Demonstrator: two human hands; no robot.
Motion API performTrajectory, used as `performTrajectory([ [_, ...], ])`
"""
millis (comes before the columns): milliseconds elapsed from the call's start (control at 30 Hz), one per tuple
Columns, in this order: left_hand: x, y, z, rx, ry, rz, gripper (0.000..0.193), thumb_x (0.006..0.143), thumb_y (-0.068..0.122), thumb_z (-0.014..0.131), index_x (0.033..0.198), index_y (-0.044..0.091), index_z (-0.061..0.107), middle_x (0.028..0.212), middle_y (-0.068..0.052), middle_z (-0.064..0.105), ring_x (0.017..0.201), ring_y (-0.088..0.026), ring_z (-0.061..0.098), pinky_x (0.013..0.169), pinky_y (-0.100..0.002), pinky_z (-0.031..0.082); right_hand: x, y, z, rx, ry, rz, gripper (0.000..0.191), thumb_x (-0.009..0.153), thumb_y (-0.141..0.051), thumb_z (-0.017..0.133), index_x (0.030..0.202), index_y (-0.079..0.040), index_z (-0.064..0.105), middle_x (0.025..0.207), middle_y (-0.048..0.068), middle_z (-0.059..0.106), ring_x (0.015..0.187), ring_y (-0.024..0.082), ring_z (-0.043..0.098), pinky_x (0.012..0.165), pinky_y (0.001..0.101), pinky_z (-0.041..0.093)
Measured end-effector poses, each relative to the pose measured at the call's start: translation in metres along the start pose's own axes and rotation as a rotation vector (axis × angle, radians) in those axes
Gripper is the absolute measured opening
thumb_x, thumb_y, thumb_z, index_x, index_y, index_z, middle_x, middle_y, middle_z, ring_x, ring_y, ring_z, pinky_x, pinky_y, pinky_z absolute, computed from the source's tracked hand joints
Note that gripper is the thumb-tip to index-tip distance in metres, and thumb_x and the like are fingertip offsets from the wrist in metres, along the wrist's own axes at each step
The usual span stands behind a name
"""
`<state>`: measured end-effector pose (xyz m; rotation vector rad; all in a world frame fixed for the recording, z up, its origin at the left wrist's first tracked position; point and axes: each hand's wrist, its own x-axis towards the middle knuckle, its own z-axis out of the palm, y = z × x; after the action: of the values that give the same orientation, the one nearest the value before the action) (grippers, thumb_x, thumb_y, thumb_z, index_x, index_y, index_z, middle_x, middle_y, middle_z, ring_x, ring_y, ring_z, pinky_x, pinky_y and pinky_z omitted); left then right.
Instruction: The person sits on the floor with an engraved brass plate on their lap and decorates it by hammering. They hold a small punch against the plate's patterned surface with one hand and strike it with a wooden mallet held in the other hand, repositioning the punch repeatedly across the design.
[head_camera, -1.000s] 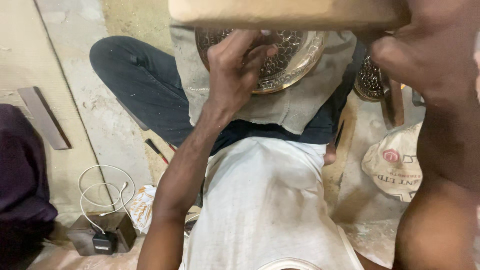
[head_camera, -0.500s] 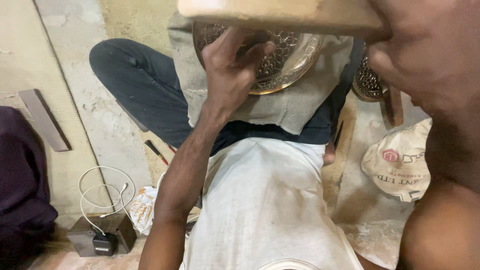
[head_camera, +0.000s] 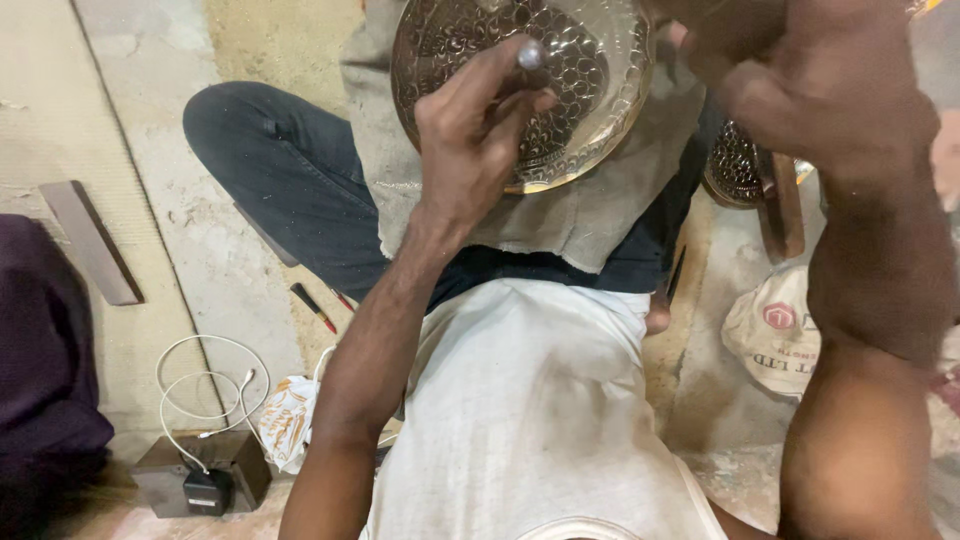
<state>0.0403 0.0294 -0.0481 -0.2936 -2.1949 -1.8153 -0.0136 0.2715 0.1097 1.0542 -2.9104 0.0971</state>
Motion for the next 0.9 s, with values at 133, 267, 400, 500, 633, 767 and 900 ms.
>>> performTrajectory([
  [133,0.001,-0.003,0.002,0.063,-0.03,0.0,0.028,0.098,-0.012,0.064,0.12,0.004,0.07,0.107,-0.01,0.079,0.098,-0.018,0.082,0.08,-0.027,0.07,0.001,-0.004,0.003,-0.07,0.019,-0.022,0.048,0.076,-0.004,0.074,0.123,-0.005,0.068,0.098,0.012,0.07,0.085,0.028,0.068,0.072,0.0373,0.052],
  [267,0.001,-0.006,0.003,0.046,-0.002,0.033,0.022,0.099,-0.007,0.066,0.118,0.004,0.069,0.106,-0.01,0.078,0.096,-0.018,0.081,0.078,-0.027,0.073,0.003,-0.014,0.002,-0.133,0.043,-0.049,0.049,0.075,-0.005,0.074,0.124,-0.006,0.068,0.098,0.011,0.07,0.085,0.027,0.068,0.073,0.0377,0.051],
  [400,0.002,-0.005,0.004,0.047,0.01,0.044,0.018,0.1,0.002,0.069,0.118,0.002,0.068,0.101,-0.01,0.076,0.095,-0.019,0.079,0.077,-0.026,0.072,0.005,-0.018,-0.002,-0.166,0.059,-0.051,0.05,0.074,-0.006,0.074,0.124,-0.007,0.068,0.099,0.01,0.069,0.086,0.027,0.067,0.074,0.038,0.05],
  [500,0.004,-0.004,0.003,0.101,-0.012,-0.005,0.011,0.102,0.0,0.07,0.11,0.006,0.071,0.1,-0.008,0.078,0.09,-0.016,0.081,0.068,-0.024,0.069,0.004,-0.019,-0.001,-0.182,0.068,-0.06,0.051,0.074,-0.007,0.075,0.124,-0.008,0.069,0.099,0.01,0.069,0.087,0.027,0.067,0.074,0.0383,0.049],
  [633,0.004,0.003,0.0,0.058,-0.009,0.029,0.019,0.1,-0.001,0.072,0.118,0.005,0.067,0.104,-0.009,0.076,0.094,-0.018,0.08,0.079,-0.027,0.071,-0.001,-0.02,-0.002,-0.21,0.068,-0.062,0.052,0.073,-0.009,0.075,0.124,-0.008,0.069,0.099,0.009,0.069,0.088,0.026,0.066,0.075,0.0387,0.049],
  [767,0.004,0.007,-0.002,0.03,-0.015,0.003,0.024,0.1,-0.003,0.071,0.122,0.006,0.066,0.107,-0.009,0.076,0.1,-0.019,0.08,0.084,-0.03,0.071,-0.003,-0.02,-0.002,-0.226,0.066,-0.057,0.053,0.072,-0.01,0.075,0.124,-0.009,0.069,0.099,0.008,0.069,0.088,0.026,0.066,0.076,0.0391,0.048],
  [900,0.004,0.006,-0.002,0.077,-0.008,0.054,0.036,0.096,-0.005,0.071,0.131,0.004,0.063,0.113,-0.012,0.074,0.103,-0.02,0.078,0.087,-0.03,0.072,-0.002,-0.021,-0.004,-0.24,0.066,-0.066,0.054,0.071,-0.011,0.075,0.125,-0.01,0.069,0.099,0.006,0.069,0.089,0.025,0.065,0.077,0.0394,0.047],
])
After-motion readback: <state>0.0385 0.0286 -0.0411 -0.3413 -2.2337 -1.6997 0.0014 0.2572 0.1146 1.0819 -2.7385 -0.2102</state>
